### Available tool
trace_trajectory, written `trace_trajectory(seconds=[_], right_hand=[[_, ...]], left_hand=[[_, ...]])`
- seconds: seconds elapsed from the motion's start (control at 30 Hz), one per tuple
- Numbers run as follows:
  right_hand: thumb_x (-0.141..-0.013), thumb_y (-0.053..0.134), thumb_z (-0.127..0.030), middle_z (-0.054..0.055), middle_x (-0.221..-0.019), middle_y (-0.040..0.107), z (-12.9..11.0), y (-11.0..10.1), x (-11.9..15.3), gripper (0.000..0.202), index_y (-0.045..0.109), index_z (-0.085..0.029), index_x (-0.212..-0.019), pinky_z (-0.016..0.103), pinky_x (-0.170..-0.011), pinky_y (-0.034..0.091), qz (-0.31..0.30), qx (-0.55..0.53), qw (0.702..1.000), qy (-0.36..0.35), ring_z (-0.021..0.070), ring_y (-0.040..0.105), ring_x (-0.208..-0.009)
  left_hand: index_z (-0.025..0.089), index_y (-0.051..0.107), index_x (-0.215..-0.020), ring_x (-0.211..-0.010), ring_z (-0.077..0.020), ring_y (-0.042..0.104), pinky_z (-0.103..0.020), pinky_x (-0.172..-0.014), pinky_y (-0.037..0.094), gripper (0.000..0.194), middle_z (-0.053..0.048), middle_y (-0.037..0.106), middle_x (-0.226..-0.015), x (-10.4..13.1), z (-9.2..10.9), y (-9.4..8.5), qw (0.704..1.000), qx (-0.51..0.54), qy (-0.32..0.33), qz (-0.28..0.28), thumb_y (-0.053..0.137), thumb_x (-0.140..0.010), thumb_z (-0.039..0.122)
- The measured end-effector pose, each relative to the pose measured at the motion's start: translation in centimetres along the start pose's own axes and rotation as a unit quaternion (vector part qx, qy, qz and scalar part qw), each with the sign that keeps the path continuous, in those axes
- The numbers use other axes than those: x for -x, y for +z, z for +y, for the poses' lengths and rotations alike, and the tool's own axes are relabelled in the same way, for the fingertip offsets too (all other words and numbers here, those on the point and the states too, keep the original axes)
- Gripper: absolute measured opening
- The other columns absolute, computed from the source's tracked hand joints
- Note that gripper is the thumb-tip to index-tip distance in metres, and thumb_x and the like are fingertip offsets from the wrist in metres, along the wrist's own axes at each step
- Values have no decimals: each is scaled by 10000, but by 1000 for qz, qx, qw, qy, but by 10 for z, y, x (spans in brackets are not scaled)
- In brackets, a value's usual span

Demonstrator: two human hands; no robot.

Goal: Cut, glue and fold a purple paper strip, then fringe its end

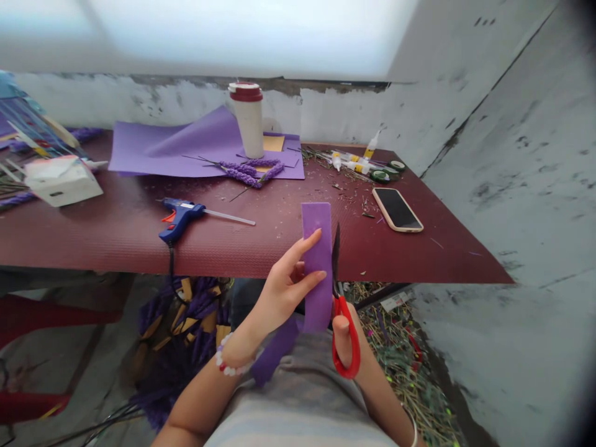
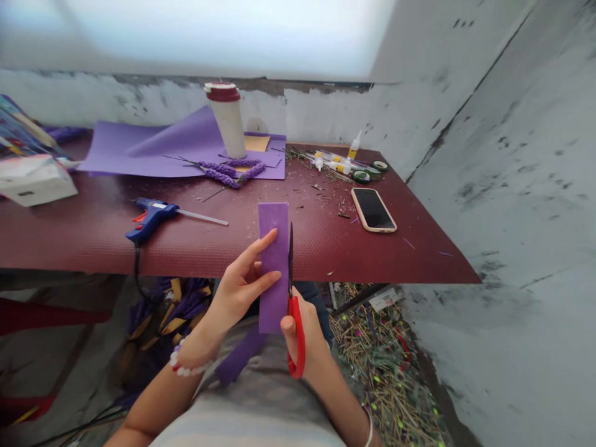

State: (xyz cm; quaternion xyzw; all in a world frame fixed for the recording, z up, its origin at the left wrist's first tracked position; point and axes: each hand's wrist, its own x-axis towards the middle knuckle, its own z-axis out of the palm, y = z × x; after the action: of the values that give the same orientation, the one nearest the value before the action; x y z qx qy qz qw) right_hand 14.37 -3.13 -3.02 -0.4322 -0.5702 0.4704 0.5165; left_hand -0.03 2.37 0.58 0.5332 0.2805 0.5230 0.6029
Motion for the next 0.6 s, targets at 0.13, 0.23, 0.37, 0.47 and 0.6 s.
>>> trace_trajectory(seconds=[0.13,0.23,0.37,0.47,0.6], right_hand=[[-782,426,-952,98,-853,752,-3,-1,-2,807,761,-239,-958,388,-816,596,-38,18,999,11,300,693,-882],[-795,364,-963,118,-865,750,-2,-2,-1,886,750,-196,-1016,373,-802,592,-28,56,998,9,306,691,-904],[-802,312,-972,116,-854,738,1,-3,-1,971,713,-146,-1118,334,-686,570,-24,99,995,17,268,664,-789],[-794,317,-977,95,-773,697,3,-2,-1,968,709,-150,-1107,304,-558,505,-19,96,995,23,233,602,-681],[-805,311,-969,61,-686,614,4,-1,1,927,716,-166,-1028,285,-470,401,-11,103,994,30,201,512,-618]], left_hand=[[325,603,-1465,-752,-107,644,-199,-631,577,600,-78,704,-1322,-1,-2,0,1000,-15,17,-3,772,-892,275],[324,584,-1484,-749,-91,623,-186,-629,556,606,-81,667,-1383,-2,-6,-1,999,-22,31,-13,757,-906,267],[332,556,-1506,-751,-85,598,-190,-643,546,615,-92,644,-1420,-2,-10,-3,999,-27,41,-22,741,-923,266],[329,547,-1514,-741,-82,590,-187,-634,535,617,-100,637,-1438,-1,-10,-3,998,-34,42,-21,735,-929,270],[327,542,-1515,-754,-80,602,-183,-642,531,614,-99,603,-1488,-1,-9,-3,999,-32,35,-18,727,-932,267]])
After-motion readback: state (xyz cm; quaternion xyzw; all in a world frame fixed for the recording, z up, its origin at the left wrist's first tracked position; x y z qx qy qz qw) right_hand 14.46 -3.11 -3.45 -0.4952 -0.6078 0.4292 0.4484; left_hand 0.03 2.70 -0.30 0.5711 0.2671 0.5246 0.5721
